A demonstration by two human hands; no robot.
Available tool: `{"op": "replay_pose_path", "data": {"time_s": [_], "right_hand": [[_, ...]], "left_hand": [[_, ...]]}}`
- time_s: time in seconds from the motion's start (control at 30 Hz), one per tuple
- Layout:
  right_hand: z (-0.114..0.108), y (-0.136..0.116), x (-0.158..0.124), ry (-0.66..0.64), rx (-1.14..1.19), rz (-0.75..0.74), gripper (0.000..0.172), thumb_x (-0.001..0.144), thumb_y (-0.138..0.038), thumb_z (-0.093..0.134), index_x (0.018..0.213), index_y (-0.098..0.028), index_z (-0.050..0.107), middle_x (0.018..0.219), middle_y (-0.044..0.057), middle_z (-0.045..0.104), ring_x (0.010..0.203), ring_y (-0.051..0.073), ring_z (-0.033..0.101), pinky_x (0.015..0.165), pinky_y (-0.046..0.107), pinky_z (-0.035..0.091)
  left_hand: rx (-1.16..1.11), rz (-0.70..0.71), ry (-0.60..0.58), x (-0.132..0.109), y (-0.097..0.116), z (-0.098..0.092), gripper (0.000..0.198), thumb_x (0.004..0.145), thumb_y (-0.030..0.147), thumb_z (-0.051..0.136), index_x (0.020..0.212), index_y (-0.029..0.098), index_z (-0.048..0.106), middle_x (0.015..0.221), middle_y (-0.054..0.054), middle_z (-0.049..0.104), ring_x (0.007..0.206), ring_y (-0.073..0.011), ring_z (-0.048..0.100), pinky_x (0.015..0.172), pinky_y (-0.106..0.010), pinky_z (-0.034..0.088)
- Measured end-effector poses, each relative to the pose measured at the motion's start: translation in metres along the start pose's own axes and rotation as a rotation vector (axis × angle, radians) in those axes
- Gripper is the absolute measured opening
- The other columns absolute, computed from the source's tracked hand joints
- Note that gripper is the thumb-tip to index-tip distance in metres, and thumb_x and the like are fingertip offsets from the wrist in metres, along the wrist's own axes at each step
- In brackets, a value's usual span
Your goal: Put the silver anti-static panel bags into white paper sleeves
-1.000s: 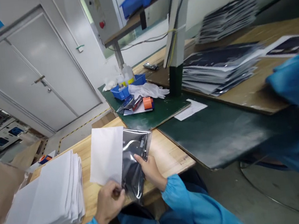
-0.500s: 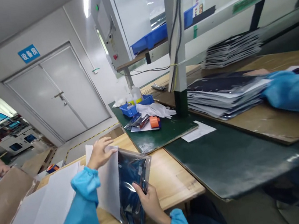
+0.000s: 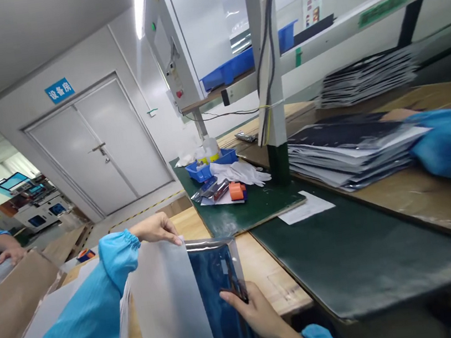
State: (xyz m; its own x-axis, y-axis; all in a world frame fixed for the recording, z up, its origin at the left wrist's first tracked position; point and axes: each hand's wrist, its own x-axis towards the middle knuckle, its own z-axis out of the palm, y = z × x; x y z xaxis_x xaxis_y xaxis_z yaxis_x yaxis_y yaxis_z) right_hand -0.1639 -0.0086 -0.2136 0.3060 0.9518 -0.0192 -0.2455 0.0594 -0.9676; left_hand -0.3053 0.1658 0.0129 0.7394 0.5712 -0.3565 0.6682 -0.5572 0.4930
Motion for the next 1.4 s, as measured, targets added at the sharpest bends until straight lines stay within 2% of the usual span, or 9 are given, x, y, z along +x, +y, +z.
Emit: {"op": "replay_pose_path", "data": {"time_s": [0.33,0.4,0.47,0.6,0.73,0.83,1.17,1.3,1.4], "right_hand": [[0.019,0.001,-0.014,-0.057,0.060,0.002,0.050,0.062,-0.059,0.073,0.081,-0.012,0.070,0.079,0.011,0.072,0.080,0.029,0.065,0.075,0.041,0.053],[0.022,0.004,-0.012,0.009,0.123,0.036,0.048,0.062,-0.057,0.074,0.078,-0.012,0.070,0.076,0.010,0.072,0.077,0.028,0.066,0.073,0.040,0.053],[0.022,0.007,-0.008,0.141,0.243,0.071,0.047,0.062,-0.056,0.075,0.080,-0.013,0.069,0.079,0.010,0.072,0.080,0.027,0.067,0.075,0.040,0.054],[0.024,0.007,-0.001,0.338,0.535,0.112,0.053,0.060,-0.051,0.079,0.097,-0.017,0.065,0.098,0.007,0.072,0.097,0.026,0.066,0.087,0.041,0.053],[0.031,0.007,-0.014,0.315,0.671,0.193,0.062,0.062,-0.044,0.080,0.115,-0.021,0.058,0.108,0.003,0.070,0.109,0.024,0.061,0.096,0.041,0.050],[0.036,0.016,-0.038,0.305,0.678,0.260,0.065,0.067,-0.043,0.077,0.124,-0.026,0.052,0.115,0.001,0.067,0.114,0.022,0.059,0.098,0.039,0.049],[0.028,0.053,-0.089,0.396,0.595,0.420,0.055,0.064,-0.047,0.079,0.109,-0.021,0.061,0.104,0.003,0.071,0.106,0.023,0.063,0.090,0.036,0.052],[-0.017,0.052,-0.111,0.103,0.505,0.562,0.041,0.064,-0.051,0.077,0.092,-0.022,0.069,0.095,0.005,0.072,0.093,0.026,0.066,0.071,0.037,0.056],[-0.066,0.037,-0.113,0.110,0.447,0.582,0.049,0.063,-0.064,0.072,0.089,-0.022,0.071,0.089,0.005,0.073,0.082,0.025,0.066,0.061,0.034,0.053]], "left_hand": [[0.126,0.189,0.131,0.014,0.052,0.049,0.030,0.065,0.038,0.077,0.083,0.015,0.075,0.078,-0.007,0.074,0.071,-0.0179,0.065,0.067,-0.024,0.047],[0.183,0.227,0.400,-0.004,0.056,0.051,0.047,0.058,0.038,0.082,0.100,0.019,0.072,0.101,-0.009,0.072,0.095,-0.0256,0.065,0.084,-0.032,0.048],[0.148,0.212,0.878,-0.030,0.051,0.061,0.070,0.055,0.038,0.084,0.120,0.024,0.061,0.131,-0.010,0.058,0.123,-0.0310,0.050,0.103,-0.041,0.038],[-0.311,-0.052,1.709,-0.073,0.015,0.117,0.104,0.058,0.038,0.084,0.145,0.028,0.028,0.158,-0.009,0.014,0.144,-0.0291,0.014,0.115,-0.045,0.020],[-1.231,-0.161,1.409,-0.076,-0.018,0.187,0.082,0.065,0.048,0.077,0.135,0.020,0.043,0.144,-0.017,0.044,0.130,-0.0310,0.044,0.104,-0.043,0.041],[-1.524,-0.260,1.198,-0.070,-0.024,0.225,0.057,0.066,0.040,0.078,0.112,0.012,0.062,0.112,-0.016,0.069,0.114,-0.0307,0.059,0.097,-0.039,0.049],[-1.721,-0.607,1.027,-0.083,-0.007,0.305,0.039,0.070,0.024,0.077,0.104,0.008,0.066,0.095,-0.014,0.074,0.094,-0.0278,0.069,0.086,-0.036,0.056],[-1.675,-0.741,0.920,-0.104,-0.020,0.308,0.042,0.064,0.022,0.081,0.101,0.007,0.068,0.092,-0.015,0.074,0.089,-0.0288,0.070,0.080,-0.034,0.058],[-1.637,-0.860,0.813,-0.128,-0.031,0.317,0.050,0.059,0.025,0.084,0.104,0.009,0.067,0.091,-0.014,0.075,0.085,-0.0295,0.071,0.075,-0.034,0.059]]}}
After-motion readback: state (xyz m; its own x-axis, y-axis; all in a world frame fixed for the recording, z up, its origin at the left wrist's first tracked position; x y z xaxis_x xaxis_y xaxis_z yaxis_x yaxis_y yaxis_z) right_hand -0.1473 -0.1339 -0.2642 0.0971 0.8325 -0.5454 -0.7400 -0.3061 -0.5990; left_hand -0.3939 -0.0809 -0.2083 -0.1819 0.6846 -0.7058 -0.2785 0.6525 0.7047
